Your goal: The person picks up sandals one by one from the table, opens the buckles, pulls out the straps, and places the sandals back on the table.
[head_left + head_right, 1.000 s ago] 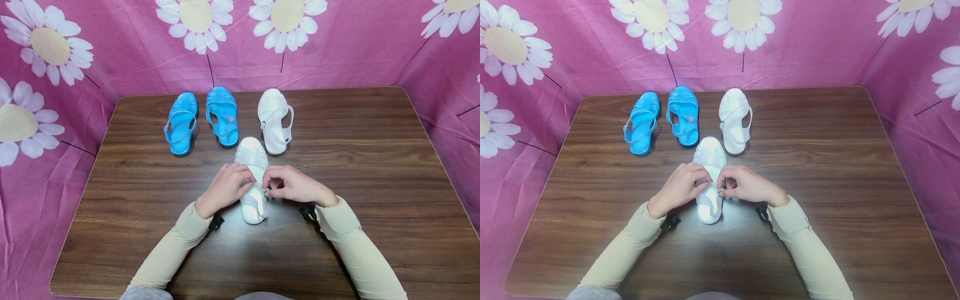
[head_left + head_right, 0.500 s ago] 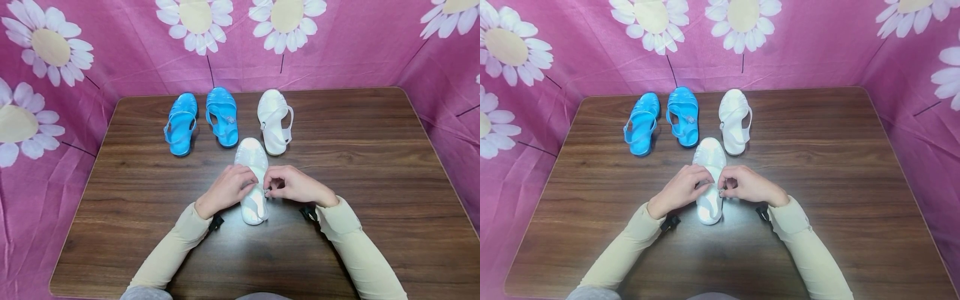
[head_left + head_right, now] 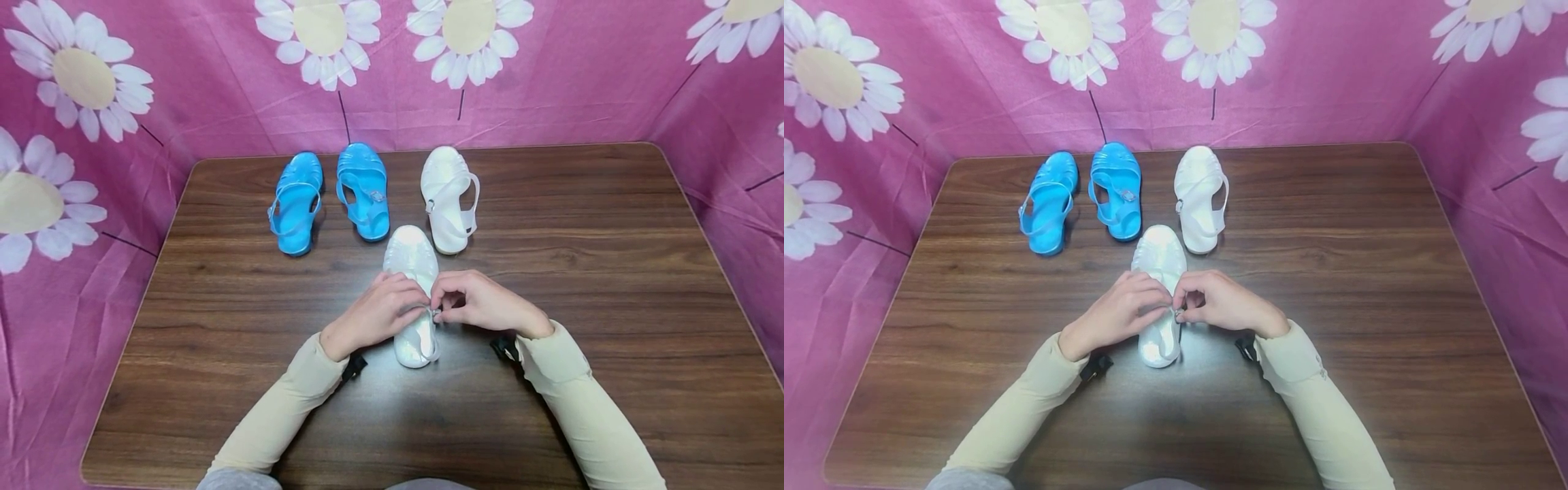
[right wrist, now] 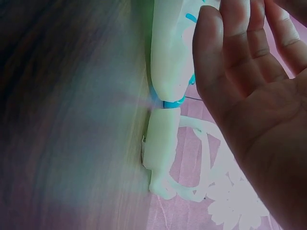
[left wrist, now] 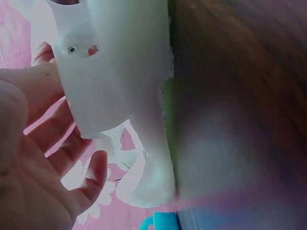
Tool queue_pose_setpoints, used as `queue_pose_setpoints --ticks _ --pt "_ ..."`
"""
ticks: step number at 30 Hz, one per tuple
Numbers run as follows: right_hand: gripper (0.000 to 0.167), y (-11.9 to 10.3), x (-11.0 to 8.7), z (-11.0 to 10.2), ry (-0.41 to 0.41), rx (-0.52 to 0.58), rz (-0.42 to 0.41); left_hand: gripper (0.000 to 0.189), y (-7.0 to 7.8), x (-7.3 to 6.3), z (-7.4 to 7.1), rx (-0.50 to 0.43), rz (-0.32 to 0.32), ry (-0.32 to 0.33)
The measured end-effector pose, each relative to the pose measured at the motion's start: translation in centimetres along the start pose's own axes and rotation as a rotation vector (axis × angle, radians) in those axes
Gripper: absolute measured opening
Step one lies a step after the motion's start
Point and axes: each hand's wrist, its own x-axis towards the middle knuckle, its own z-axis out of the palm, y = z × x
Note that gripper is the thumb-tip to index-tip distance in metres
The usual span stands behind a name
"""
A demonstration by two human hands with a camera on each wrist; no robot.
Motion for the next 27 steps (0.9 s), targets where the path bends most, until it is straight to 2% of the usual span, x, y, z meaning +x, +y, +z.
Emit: queue_pose_setpoints --ticks 11,18,27 --pt "0.011 -0.10 0.03 -0.11 -0.018 0.001 -0.002 0.012 -0.03 -0.06 -0.40 0.033 0.007 0.005" --pt "0.011 0.04 0.12 -0.10 -0.004 -0.005 -0.001 0.011 -0.20 -0.06 -0.23 0.117 0.020 0.035" --pt "0.010 -0.08 0.04 -0.11 0.003 -0.011 -0.002 0.010 -0.18 -0.13 -0.52 0.155 -0.014 0.045"
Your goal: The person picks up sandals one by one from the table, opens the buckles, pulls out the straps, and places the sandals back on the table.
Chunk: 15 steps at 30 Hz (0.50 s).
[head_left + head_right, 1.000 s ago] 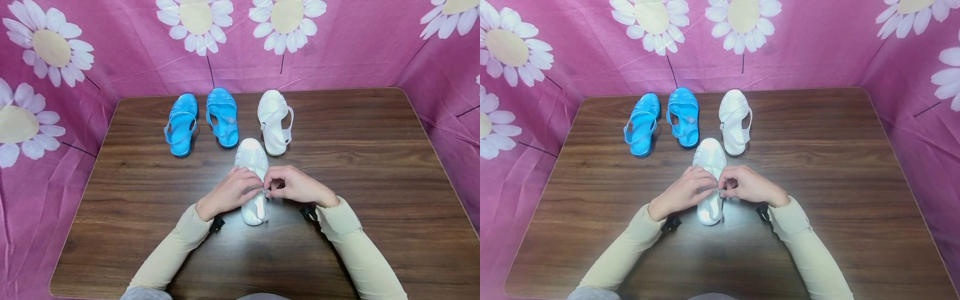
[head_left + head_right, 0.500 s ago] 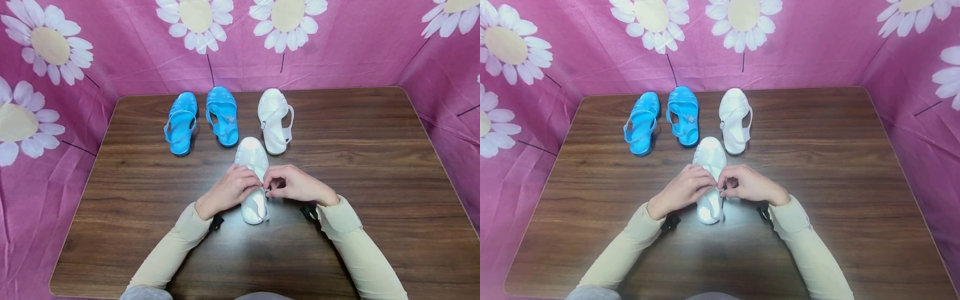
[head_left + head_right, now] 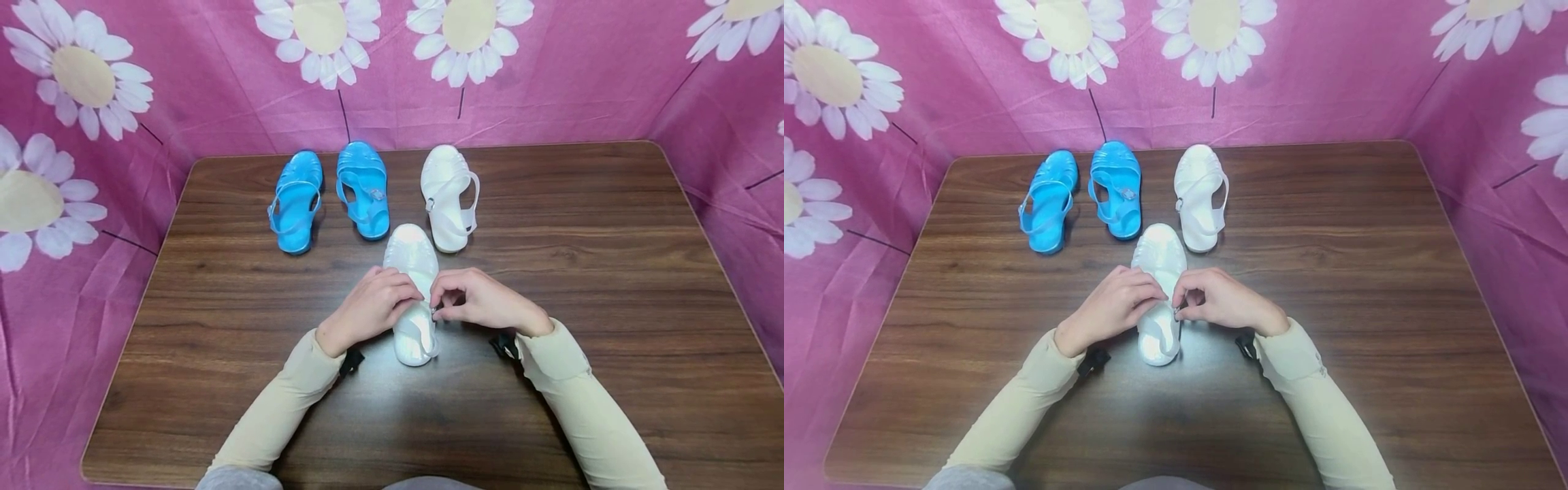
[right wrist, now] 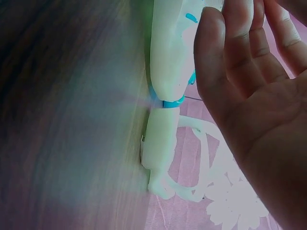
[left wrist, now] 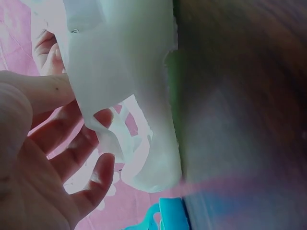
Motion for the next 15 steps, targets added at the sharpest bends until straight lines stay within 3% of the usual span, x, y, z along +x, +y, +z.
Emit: queue_pose_setpoints --ticks 8,15 --pt "0.009 0.0 0.1 0.1 0.009 0.016 -0.009 0.010 -0.1 -0.1 -0.2 0.006 -0.015 0.001" --pt "0.012 -0.2 -0.1 -0.2 0.007 0.030 -0.015 0.010 -0.4 -0.1 -1.0 -0.001 -0.138 -0.031"
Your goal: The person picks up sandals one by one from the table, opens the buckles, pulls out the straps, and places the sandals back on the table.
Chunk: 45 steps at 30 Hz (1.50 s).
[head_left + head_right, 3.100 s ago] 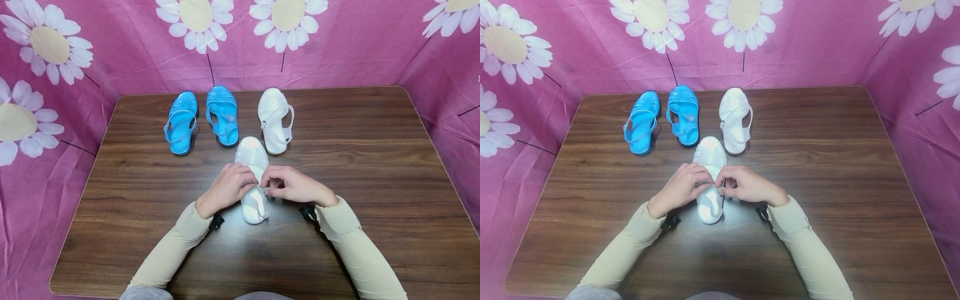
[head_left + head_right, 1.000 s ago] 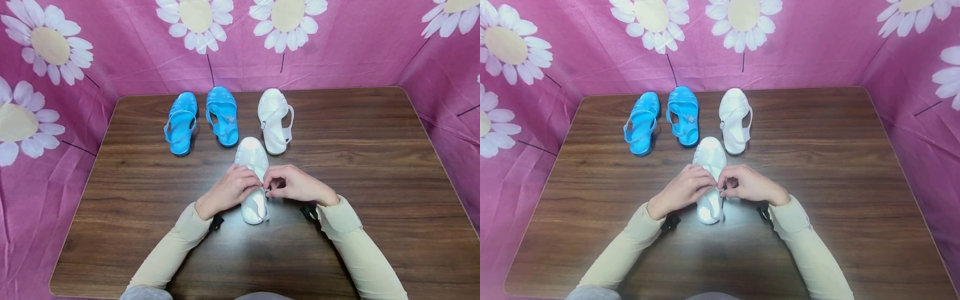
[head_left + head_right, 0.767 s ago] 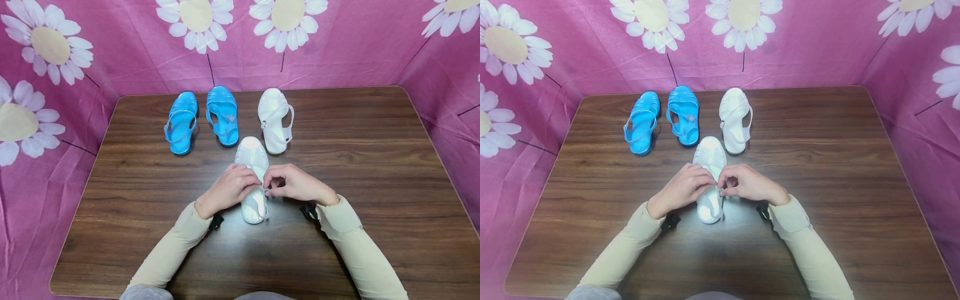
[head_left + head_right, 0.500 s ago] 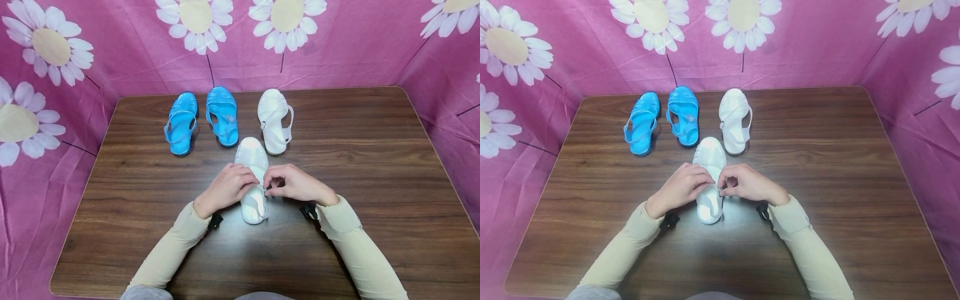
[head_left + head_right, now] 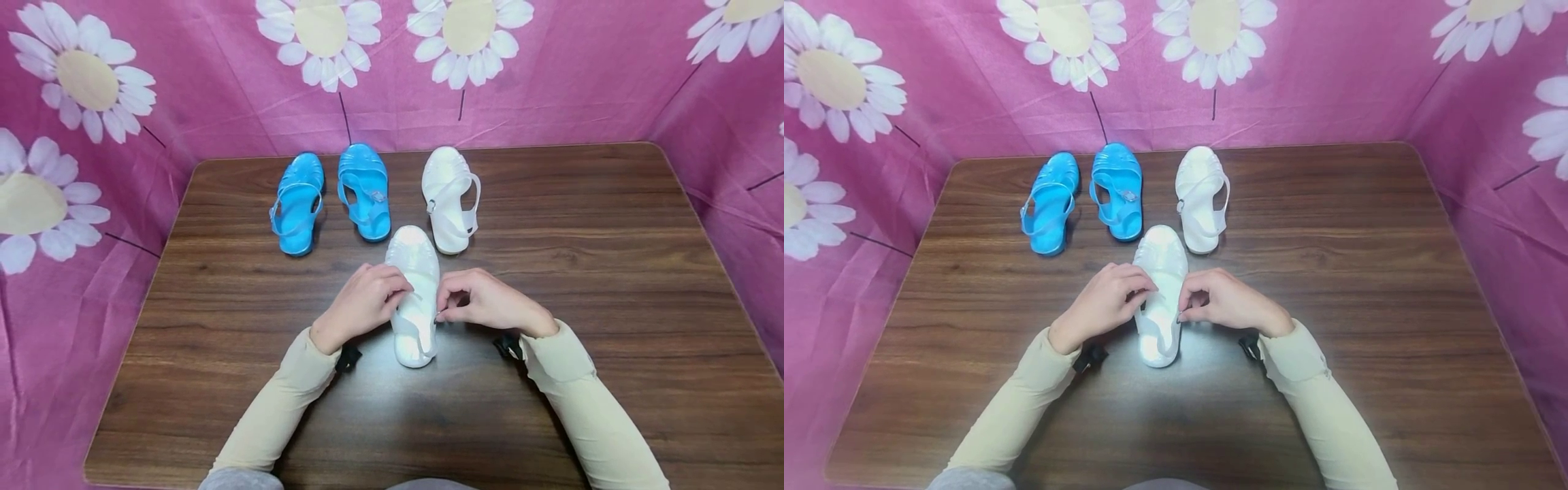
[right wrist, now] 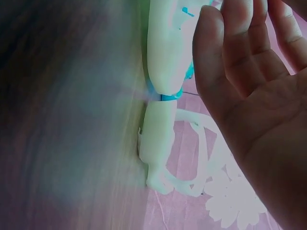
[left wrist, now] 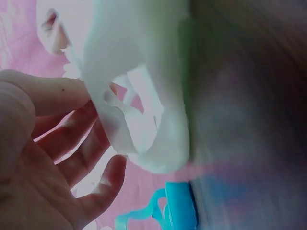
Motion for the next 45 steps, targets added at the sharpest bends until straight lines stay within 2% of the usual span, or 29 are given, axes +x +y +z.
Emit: queue_pose_setpoints --ticks 5,16,26,31,34,37,45 --pt "0.013 0.20 -0.03 0.00 0.005 -0.008 0.001 0.011 0.08 0.11 -0.13 -0.037 -0.002 -0.015" --pt "0.009 0.09 -0.05 0.17 0.001 0.005 0.010 0.010 -0.13 -0.05 0.16 -0.096 0.017 0.004" --pt "0.009 0.19 -0.12 -0.14 0.030 -0.044 0.051 0.014 -0.09 -0.02 0.51 -0.118 0.063 -0.103" --pt "0.004 0.23 -0.07 -0.25 0.039 -0.052 0.038 0.015 -0.07 -0.06 0.60 -0.135 0.076 -0.107" --pt "0.007 0.24 -0.05 -0.28 0.040 -0.053 0.047 0.015 -0.07 -0.12 0.65 -0.136 0.079 -0.115" --pt "0.006 0.24 -0.06 -0.26 0.046 -0.058 0.081 0.016 -0.06 -0.13 0.65 -0.140 0.080 -0.134" --pt "0.005 0.50 -0.01 -0.36 0.109 -0.110 0.250 0.018 -0.04 -0.17 0.57 -0.147 0.086 -0.156"
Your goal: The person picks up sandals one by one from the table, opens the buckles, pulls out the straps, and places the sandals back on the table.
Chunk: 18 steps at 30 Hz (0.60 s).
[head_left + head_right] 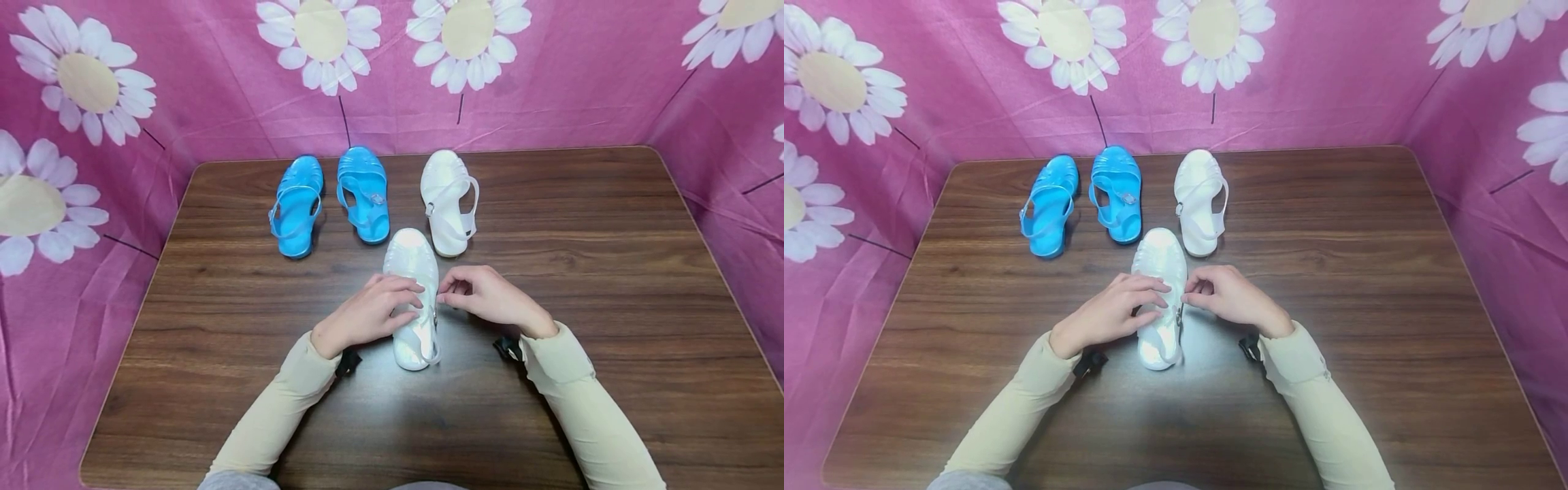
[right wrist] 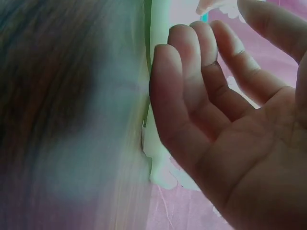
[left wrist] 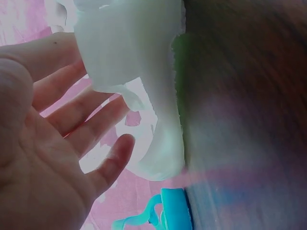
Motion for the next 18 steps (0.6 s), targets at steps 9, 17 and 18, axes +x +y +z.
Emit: queue_pose_setpoints --ticks 9,17,18 --pt "0.010 0.17 0.08 0.02 -0.044 -0.022 0.069 0.015 -0.31 -0.01 -0.24 -0.028 -0.007 0.072" --pt "0.015 -0.21 0.07 -0.08 -0.080 0.007 0.125 0.015 -0.55 0.04 -0.52 -0.046 -0.170 0.161" --pt "0.016 -0.26 0.08 -0.07 -0.085 0.014 0.134 0.014 -0.59 0.03 -0.52 -0.058 -0.211 0.186"
